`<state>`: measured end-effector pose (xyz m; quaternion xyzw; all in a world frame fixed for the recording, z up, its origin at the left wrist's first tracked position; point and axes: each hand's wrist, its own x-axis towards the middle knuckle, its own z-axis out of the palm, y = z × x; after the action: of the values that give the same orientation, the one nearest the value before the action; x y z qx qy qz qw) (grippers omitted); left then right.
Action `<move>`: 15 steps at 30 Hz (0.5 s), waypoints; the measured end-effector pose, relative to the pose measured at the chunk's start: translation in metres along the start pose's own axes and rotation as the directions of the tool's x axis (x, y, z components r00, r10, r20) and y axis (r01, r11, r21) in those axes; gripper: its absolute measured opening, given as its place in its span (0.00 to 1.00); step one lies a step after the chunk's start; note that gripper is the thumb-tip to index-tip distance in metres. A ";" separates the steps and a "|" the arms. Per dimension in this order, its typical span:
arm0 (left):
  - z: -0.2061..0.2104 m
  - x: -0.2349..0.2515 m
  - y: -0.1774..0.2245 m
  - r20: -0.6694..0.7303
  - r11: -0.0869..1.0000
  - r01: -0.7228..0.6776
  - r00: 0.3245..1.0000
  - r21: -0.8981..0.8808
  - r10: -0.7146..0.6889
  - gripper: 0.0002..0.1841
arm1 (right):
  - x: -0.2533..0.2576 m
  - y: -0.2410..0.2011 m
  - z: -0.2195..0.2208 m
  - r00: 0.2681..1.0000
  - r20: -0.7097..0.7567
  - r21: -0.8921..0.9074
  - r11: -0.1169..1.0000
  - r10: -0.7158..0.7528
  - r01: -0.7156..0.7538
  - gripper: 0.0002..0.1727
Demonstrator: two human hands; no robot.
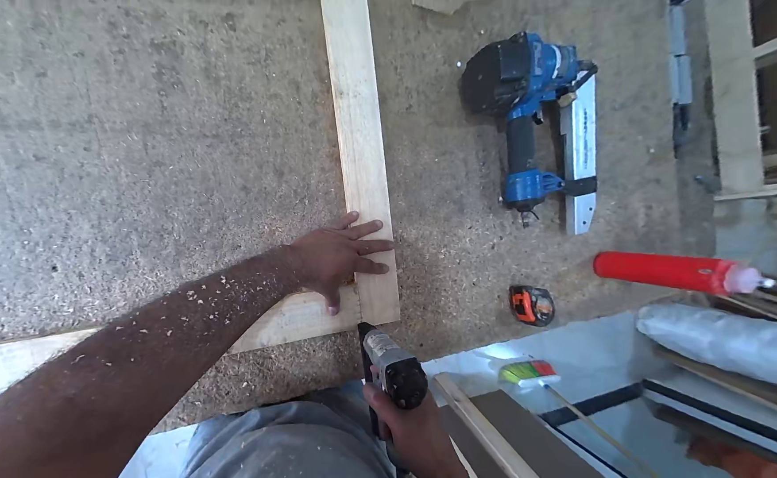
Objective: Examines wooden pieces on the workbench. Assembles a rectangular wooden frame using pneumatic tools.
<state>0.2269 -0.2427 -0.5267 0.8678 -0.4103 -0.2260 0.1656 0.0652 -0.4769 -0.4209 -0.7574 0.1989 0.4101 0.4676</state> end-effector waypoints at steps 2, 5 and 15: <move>-0.001 0.000 0.001 0.008 1.000 0.005 1.000 0.016 -0.005 0.59 | 0.000 0.002 0.000 1.000 -0.002 -0.026 1.000 -0.018 0.018 0.27; -0.002 -0.001 0.002 0.000 1.000 0.013 1.000 0.008 -0.013 0.59 | -0.001 0.000 0.000 1.000 -0.014 -0.118 0.993 -0.005 0.003 0.28; 0.033 -0.125 0.071 -0.440 0.925 0.329 0.813 -0.190 -0.380 0.20 | -0.034 0.005 -0.018 0.998 0.040 -0.082 0.996 -0.040 0.043 0.23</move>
<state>0.0939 -0.1905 -0.4894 0.9476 -0.1764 -0.0573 0.2601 0.0494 -0.4979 -0.3922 -0.7720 0.1569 0.4225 0.4482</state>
